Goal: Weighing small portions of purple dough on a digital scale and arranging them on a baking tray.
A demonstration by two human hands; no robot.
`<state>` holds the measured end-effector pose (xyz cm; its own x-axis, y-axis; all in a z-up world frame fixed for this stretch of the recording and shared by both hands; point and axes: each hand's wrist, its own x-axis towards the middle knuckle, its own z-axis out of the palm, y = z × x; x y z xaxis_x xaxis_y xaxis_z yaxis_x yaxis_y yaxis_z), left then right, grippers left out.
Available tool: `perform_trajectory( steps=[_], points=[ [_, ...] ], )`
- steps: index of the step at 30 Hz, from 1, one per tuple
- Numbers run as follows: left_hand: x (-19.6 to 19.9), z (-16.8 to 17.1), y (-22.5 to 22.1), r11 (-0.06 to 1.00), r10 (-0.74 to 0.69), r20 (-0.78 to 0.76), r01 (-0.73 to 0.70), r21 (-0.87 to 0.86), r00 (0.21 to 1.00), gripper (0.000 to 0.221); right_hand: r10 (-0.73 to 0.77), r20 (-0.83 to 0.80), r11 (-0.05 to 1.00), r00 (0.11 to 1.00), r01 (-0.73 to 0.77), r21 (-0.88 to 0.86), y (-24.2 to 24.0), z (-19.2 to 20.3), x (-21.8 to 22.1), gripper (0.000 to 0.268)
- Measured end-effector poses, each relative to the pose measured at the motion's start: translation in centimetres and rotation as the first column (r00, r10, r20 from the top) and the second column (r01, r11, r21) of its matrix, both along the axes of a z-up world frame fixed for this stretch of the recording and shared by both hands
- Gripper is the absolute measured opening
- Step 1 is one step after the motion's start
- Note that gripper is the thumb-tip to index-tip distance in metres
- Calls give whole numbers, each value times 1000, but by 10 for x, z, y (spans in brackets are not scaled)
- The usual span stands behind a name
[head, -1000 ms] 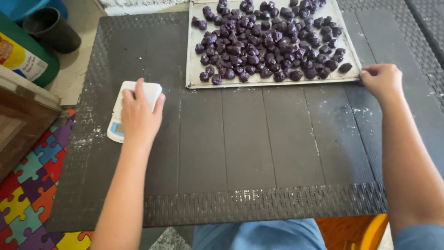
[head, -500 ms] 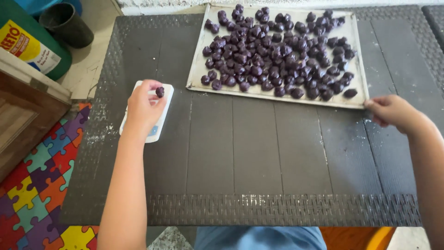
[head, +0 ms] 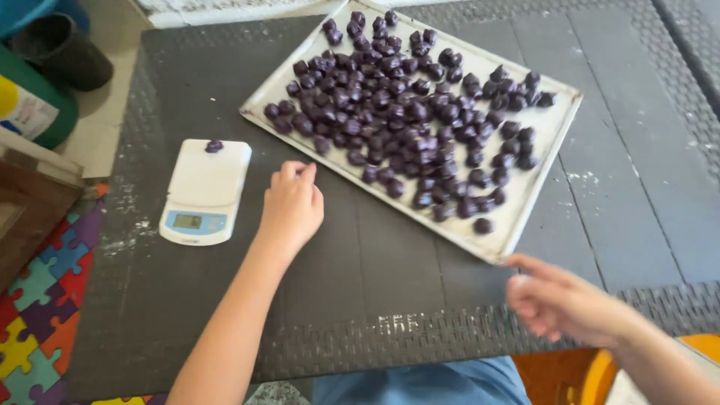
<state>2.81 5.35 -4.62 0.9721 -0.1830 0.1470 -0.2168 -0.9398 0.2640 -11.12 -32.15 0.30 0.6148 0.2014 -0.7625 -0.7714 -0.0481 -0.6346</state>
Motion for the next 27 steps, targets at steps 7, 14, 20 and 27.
perform_trajectory(
  steps=[7, 14, 20, 27],
  points=[
    [37, -6, 13, 977, 62, -217, -104, -188, 974, 46, 581, 431, 527, 690, -723, 447, 77, 29, -33, 48],
    [0, 42, 0, 931, 88, -369, -208, -300, 925, 48, 686, 598, 717, 414, -243, -654, 2, 48, 7, 39],
    [-89, 86, -45, 909, -207, -196, 114, -401, 959, 27, 441, 673, 656, 594, 298, -693, -13, 35, 8, 25],
    [-107, 20, -66, 940, -288, 264, 324, -104, 921, 32, 768, 639, 631, -40, 220, -744, 74, 9, 39, 26]
  ],
)
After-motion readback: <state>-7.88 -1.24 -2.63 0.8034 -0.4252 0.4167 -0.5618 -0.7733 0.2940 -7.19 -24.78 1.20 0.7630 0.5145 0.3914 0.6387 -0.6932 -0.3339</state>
